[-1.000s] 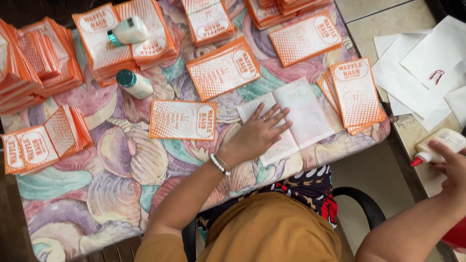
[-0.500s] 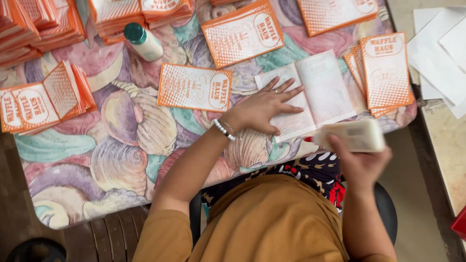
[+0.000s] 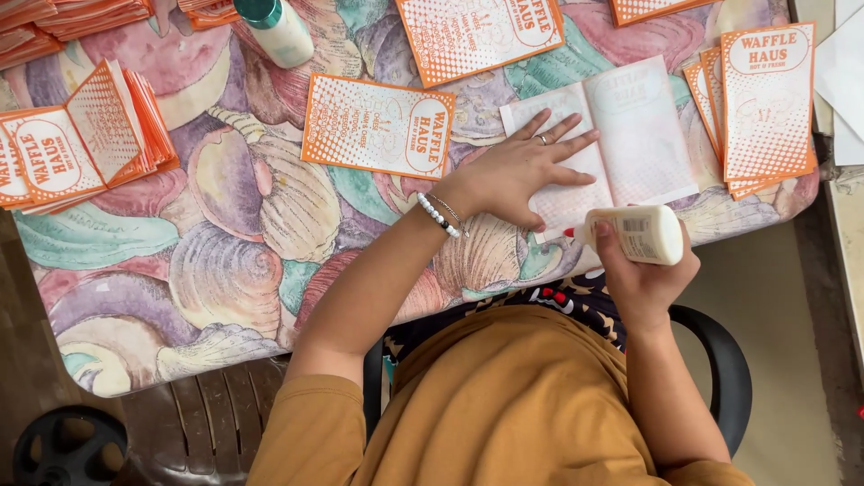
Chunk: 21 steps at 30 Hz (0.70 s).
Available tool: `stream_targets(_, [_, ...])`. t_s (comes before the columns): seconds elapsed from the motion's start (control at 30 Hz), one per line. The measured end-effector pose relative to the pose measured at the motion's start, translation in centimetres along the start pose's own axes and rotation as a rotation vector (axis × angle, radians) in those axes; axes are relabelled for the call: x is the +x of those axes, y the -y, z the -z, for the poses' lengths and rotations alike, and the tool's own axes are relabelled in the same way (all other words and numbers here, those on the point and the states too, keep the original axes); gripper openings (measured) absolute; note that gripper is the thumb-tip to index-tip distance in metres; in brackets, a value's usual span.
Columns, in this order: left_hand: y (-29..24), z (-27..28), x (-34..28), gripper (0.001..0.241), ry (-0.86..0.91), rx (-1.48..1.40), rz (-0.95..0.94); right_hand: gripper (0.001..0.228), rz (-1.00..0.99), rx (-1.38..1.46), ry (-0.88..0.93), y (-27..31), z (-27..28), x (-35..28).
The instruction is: Manually folding and gluing pre-printed paper templates to assemble waffle bags.
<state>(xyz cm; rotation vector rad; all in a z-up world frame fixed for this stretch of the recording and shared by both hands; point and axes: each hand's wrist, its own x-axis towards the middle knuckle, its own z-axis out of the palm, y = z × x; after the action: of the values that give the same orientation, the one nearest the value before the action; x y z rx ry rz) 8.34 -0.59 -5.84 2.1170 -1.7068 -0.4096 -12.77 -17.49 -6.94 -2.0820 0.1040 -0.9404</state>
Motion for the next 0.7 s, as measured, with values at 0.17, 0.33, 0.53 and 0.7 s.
stream_targets(0.17, [-0.3, 0.5, -0.2, 0.092, 0.006, -0.020, -0.003, 0.040, 0.040, -0.003, 0.018, 2.0, -2.1, -0.4])
stream_targets(0.33, [-0.2, 0.3, -0.2, 0.093, 0.002, -0.007, -0.005, 0.034, 0.082, 0.043, 0.028, 0.8, -1.1, -0.5])
stream_targets(0.53, [-0.1, 0.7, -0.2, 0.094, 0.015, -0.028, -0.001, 0.034, 0.056, 0.059, 0.007, 2.5, -1.5, -0.2])
stream_targets(0.7, [0.0, 1.1, -0.3, 0.093, 0.034, -0.033, -0.116, 0.043, -0.133, -0.200, 0.007, 4.4, -2.0, -0.4])
